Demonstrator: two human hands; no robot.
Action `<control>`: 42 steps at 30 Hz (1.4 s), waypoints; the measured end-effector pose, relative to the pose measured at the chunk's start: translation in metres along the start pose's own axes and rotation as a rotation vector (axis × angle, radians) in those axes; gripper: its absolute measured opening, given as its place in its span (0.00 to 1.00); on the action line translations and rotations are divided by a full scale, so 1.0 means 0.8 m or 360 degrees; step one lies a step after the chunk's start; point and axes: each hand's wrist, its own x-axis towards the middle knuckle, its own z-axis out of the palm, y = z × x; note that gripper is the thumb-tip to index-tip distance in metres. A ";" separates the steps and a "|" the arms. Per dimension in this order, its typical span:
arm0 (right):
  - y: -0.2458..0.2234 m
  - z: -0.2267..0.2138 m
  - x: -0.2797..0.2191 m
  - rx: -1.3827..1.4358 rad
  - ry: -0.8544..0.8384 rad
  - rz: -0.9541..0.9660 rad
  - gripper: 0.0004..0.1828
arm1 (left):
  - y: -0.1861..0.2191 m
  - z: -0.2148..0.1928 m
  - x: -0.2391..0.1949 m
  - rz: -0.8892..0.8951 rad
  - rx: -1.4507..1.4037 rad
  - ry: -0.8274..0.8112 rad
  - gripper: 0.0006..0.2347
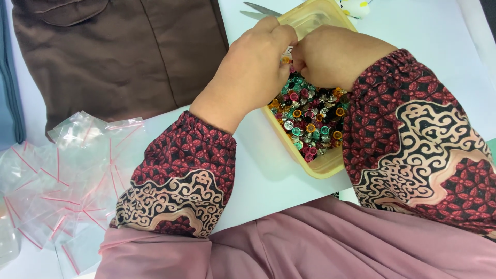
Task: Sorting small colored beads and placing them into small plastic zip-lock bags
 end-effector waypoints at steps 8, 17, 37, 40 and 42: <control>-0.026 -0.013 0.001 -0.0107 -0.0511 0.0155 0.06 | -0.001 0.002 0.000 0.0065 -0.0028 0.0020 0.08; 0.005 -0.005 0.006 0.0037 -0.0114 0.0143 0.17 | -0.002 0.000 0.001 0.0067 -0.0033 -0.0039 0.07; 0.016 -0.020 -0.012 0.0366 0.0036 -0.0253 0.12 | 0.003 -0.002 -0.004 0.0028 -0.0179 0.0104 0.08; 0.009 0.009 0.010 0.0093 -0.0001 -0.0249 0.18 | 0.002 0.002 -0.003 0.0061 -0.0158 0.0106 0.08; 0.000 0.013 0.015 0.0035 -0.0081 -0.0157 0.18 | 0.002 0.002 -0.003 0.0074 -0.0133 0.0108 0.07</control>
